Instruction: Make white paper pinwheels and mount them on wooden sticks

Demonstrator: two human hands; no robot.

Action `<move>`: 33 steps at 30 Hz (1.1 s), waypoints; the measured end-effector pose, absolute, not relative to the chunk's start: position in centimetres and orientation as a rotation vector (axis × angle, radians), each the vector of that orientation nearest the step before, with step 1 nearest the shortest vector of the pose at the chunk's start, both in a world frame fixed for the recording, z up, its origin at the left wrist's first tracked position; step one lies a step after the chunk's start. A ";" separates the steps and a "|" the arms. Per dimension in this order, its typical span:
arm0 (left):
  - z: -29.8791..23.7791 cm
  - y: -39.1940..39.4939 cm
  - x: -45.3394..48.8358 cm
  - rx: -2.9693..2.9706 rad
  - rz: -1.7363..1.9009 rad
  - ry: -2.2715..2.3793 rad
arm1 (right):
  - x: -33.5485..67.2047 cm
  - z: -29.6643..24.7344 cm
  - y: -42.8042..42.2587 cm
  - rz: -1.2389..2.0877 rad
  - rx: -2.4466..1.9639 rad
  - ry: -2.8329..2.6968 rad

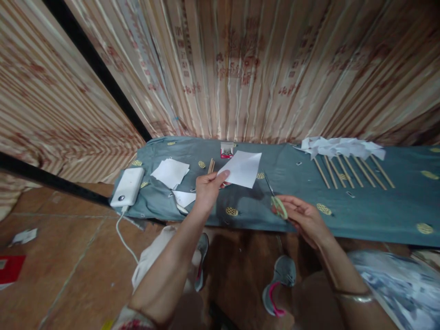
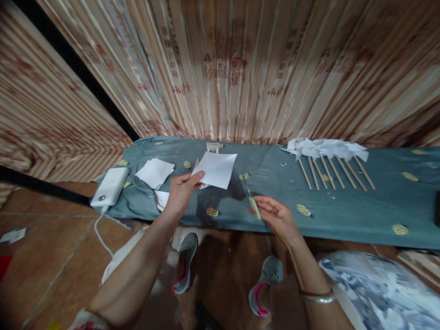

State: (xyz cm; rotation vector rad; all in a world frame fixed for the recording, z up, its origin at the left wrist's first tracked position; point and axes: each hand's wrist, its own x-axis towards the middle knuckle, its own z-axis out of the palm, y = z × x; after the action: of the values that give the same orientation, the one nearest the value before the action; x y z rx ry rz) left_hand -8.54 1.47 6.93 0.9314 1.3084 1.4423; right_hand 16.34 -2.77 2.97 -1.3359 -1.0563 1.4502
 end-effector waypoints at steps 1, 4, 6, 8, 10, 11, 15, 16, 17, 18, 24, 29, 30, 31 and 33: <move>6.9 1.7 -8.7 0.917 1.451 1.308 | 15.6 3.3 -3.2 1.490 -1.290 -1.039; 6.9 2.0 -9.0 0.879 1.476 1.302 | 14.2 4.0 -4.3 1.568 -1.201 -1.100; 6.8 2.0 -9.1 0.875 1.485 1.297 | 13.8 4.1 -4.6 1.599 -1.145 -1.183; 6.9 1.9 -9.0 0.884 1.477 1.293 | 13.6 4.1 -4.7 1.617 -1.107 -1.248; 7.0 1.8 -8.9 0.888 1.462 1.278 | 13.5 4.0 -4.8 1.625 -1.096 -1.277; 7.0 1.7 -8.7 0.888 1.457 1.268 | 13.4 4.0 -4.9 1.625 -1.096 -1.287; 7.1 1.5 -8.1 0.899 1.424 1.246 | 13.1 4.1 -5.0 1.594 -1.107 -1.335; 7.1 1.5 -7.9 0.901 1.415 1.246 | 13.1 4.2 -5.0 1.587 -1.107 -1.341; 7.1 1.5 -7.8 0.901 1.407 1.245 | 13.1 4.2 -5.0 1.583 -1.106 -1.340; 7.0 1.4 -7.6 0.900 1.401 1.242 | 13.1 4.2 -4.9 1.583 -1.105 -1.336; 6.9 1.3 -7.1 0.891 1.379 1.230 | 13.3 4.2 -4.8 1.614 -1.092 -1.323; 7.0 1.3 -6.8 0.882 1.372 1.214 | 13.4 4.2 -5.0 1.629 -1.092 -1.301; 7.0 1.3 -6.8 0.881 1.372 1.206 | 13.4 4.2 -5.0 1.631 -1.095 -1.294; 7.0 1.3 -6.8 0.881 1.371 1.200 | 13.4 4.3 -5.0 1.631 -1.100 -1.290; 7.0 1.3 -6.8 0.882 1.368 1.197 | 13.4 4.3 -5.0 1.630 -1.106 -1.294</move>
State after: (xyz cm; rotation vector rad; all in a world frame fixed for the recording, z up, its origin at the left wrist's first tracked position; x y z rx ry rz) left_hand -6.79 1.26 6.96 0.8823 1.1970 1.3681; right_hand 13.39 -4.99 4.32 -1.1055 -1.2938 1.6301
